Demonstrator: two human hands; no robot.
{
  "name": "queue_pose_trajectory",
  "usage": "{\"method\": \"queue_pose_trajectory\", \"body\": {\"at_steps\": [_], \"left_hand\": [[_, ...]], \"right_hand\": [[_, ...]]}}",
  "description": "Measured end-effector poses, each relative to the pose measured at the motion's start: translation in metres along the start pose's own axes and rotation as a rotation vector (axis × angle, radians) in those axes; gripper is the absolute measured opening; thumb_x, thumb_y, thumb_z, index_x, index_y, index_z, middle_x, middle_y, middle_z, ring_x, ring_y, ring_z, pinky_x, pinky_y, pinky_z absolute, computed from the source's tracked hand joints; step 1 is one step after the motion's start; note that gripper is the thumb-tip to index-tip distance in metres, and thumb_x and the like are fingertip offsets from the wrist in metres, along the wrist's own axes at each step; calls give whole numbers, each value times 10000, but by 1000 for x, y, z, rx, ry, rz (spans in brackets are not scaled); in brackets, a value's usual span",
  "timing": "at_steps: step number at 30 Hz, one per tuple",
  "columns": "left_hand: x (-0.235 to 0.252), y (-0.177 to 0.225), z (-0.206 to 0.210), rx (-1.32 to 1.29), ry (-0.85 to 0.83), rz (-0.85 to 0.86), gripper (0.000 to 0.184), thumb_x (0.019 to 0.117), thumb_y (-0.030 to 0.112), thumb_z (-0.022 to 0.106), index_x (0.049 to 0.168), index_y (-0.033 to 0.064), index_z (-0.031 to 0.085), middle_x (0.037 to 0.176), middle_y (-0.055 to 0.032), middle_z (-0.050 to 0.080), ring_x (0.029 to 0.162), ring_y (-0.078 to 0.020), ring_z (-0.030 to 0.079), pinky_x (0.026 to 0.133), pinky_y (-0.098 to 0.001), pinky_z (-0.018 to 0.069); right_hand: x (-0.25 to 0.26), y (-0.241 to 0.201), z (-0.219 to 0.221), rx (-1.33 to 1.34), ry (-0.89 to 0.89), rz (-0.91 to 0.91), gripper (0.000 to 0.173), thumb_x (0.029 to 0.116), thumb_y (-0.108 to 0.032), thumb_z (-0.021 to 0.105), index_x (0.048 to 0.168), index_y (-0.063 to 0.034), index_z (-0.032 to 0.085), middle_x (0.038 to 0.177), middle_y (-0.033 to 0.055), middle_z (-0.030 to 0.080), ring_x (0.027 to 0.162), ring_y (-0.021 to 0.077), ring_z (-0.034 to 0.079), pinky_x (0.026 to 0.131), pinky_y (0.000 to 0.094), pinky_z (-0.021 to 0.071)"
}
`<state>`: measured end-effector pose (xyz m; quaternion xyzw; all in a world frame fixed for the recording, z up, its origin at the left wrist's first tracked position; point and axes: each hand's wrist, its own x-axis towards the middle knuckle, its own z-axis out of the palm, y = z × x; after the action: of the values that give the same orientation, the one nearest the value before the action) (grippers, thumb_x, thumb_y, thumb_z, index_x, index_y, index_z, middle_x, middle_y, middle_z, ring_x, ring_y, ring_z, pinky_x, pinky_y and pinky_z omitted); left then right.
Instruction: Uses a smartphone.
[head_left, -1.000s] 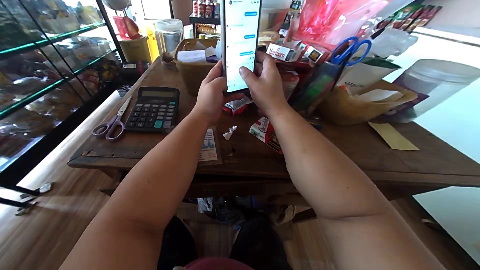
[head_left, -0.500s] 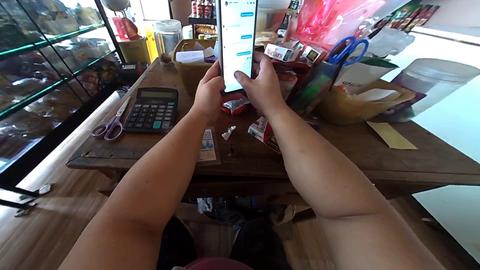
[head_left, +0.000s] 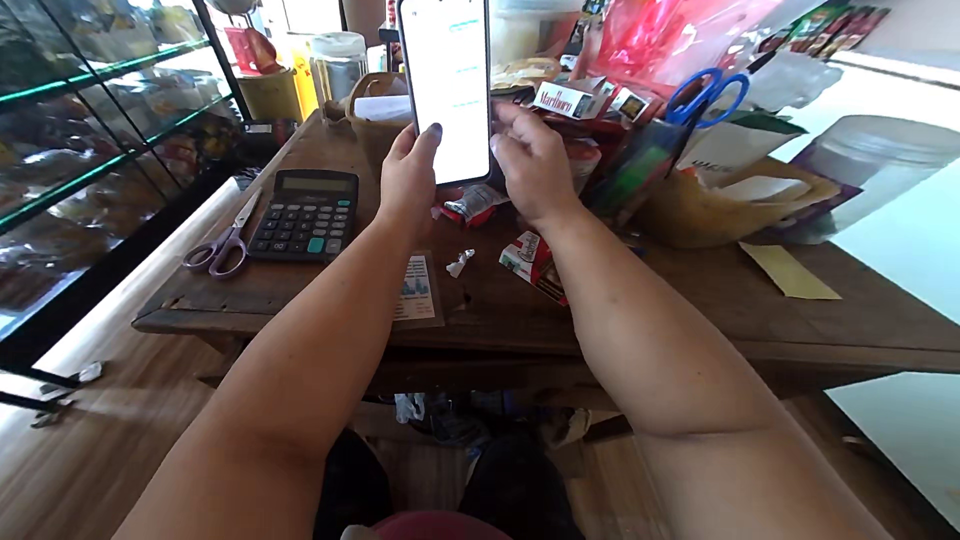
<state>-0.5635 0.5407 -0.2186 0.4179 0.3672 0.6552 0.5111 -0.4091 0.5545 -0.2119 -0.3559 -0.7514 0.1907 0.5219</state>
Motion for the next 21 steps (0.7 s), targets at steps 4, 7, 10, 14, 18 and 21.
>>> {"method": "queue_pose_trajectory", "body": {"at_steps": [4, 7, 10, 14, 18, 21], "left_hand": [[1, -2, -1, -53, -11, -4, 396, 1097, 278, 369, 1458, 148, 468, 1176, -141, 641, 838, -254, 697, 609, -395, 600], [-1, -2, -1, -70, -47, 21, 411, 1078, 214, 287, 1437, 129, 467, 1159, -128, 637, 882, -251, 691, 639, -407, 601], [-2, -2, -1, -72, -83, 48, 450, 1049, 177, 241, 1437, 117, 459, 1173, -130, 639, 889, -254, 694, 641, -409, 601], [-4, -1, -1, -69, -100, 60, 477, 1030, 143, 210, 1441, 107, 449, 1168, -134, 648, 886, -260, 698, 637, -410, 599], [-3, -3, -1, -64, -103, 59, 463, 1047, 158, 211, 1436, 118, 458, 1166, -127, 650, 871, -253, 700, 623, -399, 598], [-3, -2, -1, -47, -119, 51, 487, 1021, 129, 230, 1456, 117, 447, 1212, -132, 634, 887, -256, 697, 622, -402, 596]], "right_hand": [[4, 7, 3, 32, -47, 34, 511, 980, -70, 521, 1479, 17, 456, 1285, 122, 676, 1126, 94, 667, 977, 281, 543], [3, 7, 4, 10, -45, 55, 596, 967, -101, 608, 1514, 18, 403, 1332, 141, 646, 1165, 126, 659, 1003, 308, 544], [3, 5, 6, -27, -18, 66, 611, 958, -110, 637, 1509, 20, 407, 1300, 144, 661, 1133, 130, 671, 986, 303, 550], [3, 5, 6, -66, -4, 76, 600, 950, -79, 644, 1499, 15, 423, 1298, 144, 663, 1133, 132, 674, 984, 297, 549], [3, 4, 5, -41, 35, 80, 508, 979, -98, 604, 1459, 9, 478, 1216, 132, 696, 1049, 113, 694, 933, 287, 564], [2, 3, 5, -58, 62, 93, 486, 978, -95, 612, 1437, 16, 498, 1172, 131, 713, 1009, 102, 699, 907, 276, 562]]}}
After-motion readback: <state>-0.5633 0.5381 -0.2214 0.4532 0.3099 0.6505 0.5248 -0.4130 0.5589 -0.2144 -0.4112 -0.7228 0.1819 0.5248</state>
